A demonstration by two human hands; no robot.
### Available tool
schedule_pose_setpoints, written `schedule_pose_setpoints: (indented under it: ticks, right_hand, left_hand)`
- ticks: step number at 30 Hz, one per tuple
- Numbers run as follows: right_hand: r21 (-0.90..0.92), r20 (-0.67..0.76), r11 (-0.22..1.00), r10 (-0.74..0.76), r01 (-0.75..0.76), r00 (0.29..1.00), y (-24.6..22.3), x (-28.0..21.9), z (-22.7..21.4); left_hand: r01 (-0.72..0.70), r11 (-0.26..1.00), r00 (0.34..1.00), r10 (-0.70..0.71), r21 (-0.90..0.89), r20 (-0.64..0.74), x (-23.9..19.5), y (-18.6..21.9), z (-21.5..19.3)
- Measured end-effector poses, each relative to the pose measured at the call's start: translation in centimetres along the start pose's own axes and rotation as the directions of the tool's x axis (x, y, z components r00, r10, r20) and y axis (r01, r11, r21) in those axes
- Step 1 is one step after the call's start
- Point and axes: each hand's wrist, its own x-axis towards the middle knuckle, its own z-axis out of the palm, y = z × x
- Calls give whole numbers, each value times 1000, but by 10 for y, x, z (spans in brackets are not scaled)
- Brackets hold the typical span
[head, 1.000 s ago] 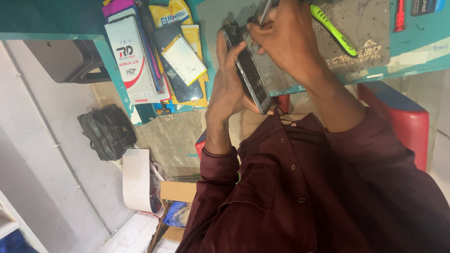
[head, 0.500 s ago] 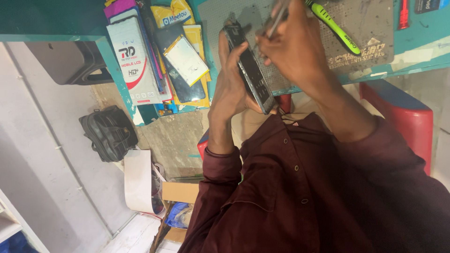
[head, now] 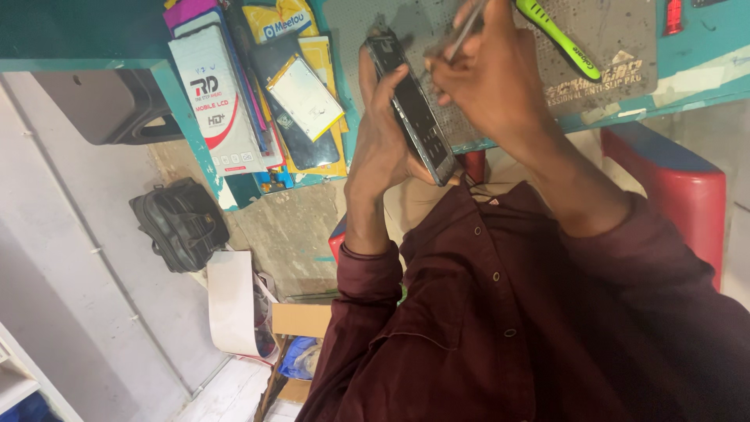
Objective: The person holds a disassembled smartphone frame and uses a metal tool to scrape adhesive residue from the interior. They then apply liquid from a bottle onto the frame and continue scraping. The person repeats this process multiple times on different areas of the frame.
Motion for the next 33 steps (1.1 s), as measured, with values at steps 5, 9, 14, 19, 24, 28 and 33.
schedule_pose_setpoints:
  ticks: [5, 9, 14, 19, 24, 28, 33]
  right_hand:
    - [-197, 77, 960, -189, 201, 979, -4, 19, 6]
    - [-8, 15, 996, 90, -90, 996, -13, -1, 1]
    - [-135, 44, 985, -106, 111, 993, -7, 8, 6]
    - [-252, 90, 948, -175, 192, 980, 3, 11, 5]
    - [-47, 53, 999, 25, -22, 998, 18, -6, -2]
    - [-149, 80, 987, -45, 56, 996, 18, 0, 0]
    - [-72, 51, 994, 92, -88, 994, 6, -10, -2]
  left_hand:
    - [-34, 996, 999, 35, 82, -6, -2, -2, 1]
    - [-72, 994, 997, 73, 79, -18, -1, -4, -1]
    - [-57, 998, 998, 57, -21, -6, -2, -1, -1]
    - [-52, 997, 998, 53, 57, -19, -2, 1, -2]
    - [-14, 998, 1000, 15, 66, -8, -3, -6, 2]
    - [-29, 999, 1000, 29, 23, -11, -5, -5, 2]
    - [1, 998, 1000, -1, 58, 1, 1, -1, -1]
